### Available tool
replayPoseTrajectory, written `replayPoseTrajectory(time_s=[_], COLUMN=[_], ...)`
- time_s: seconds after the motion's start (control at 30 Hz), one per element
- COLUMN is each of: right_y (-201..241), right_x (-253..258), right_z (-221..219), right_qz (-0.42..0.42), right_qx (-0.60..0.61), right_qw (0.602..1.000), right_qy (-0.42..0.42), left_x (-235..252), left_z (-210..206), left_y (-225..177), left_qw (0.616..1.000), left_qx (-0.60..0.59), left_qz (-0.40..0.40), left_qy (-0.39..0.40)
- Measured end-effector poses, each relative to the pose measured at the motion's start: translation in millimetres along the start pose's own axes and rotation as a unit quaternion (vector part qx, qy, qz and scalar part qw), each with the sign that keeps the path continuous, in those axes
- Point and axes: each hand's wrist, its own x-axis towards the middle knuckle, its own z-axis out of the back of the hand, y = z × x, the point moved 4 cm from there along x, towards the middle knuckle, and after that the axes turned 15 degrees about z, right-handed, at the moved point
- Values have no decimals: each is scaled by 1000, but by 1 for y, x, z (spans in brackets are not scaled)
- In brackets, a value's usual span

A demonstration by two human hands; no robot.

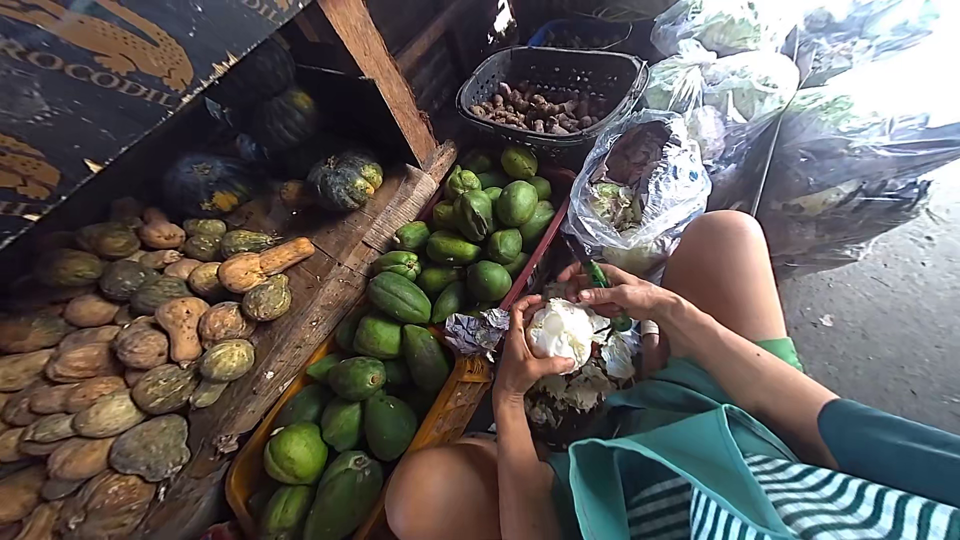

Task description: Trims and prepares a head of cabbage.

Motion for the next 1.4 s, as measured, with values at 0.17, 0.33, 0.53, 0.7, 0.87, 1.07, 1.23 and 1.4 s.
replayPoseTrajectory(time_s=[0.17, 0.33, 0.53, 0.7, 0.87, 1.07, 1.23, 1.4], right_y=[-5, -8, -13, -21, -18, -2, 4, 12], right_x=[-1, -3, -2, 0, -3, -9, -18, -27], right_z=[-3, -4, -9, -11, -11, 0, -10, -25], right_qz=[9, -33, -41, -22, -47, -71, 95, 221], right_qx=[-31, 21, 44, 60, 83, -219, -282, -335], right_qw=[998, 999, 998, 997, 990, 967, 951, 916], right_qy=[54, 34, -1, -52, -105, -113, -79, 20], left_x=[-3, -1, 3, 6, 6, -4, -5, -2], left_z=[3, 1, -5, -4, 0, -1, 3, 5], left_y=[0, 9, 14, 20, 25, 14, 13, 12], left_qw=[998, 995, 990, 988, 976, 879, 855, 846], left_qx=[-26, -33, -70, -86, -179, -439, -487, -502], left_qz=[40, 81, 57, 70, 118, 183, 175, 179], left_qy=[29, 50, 108, 106, 48, -45, -20, -18])
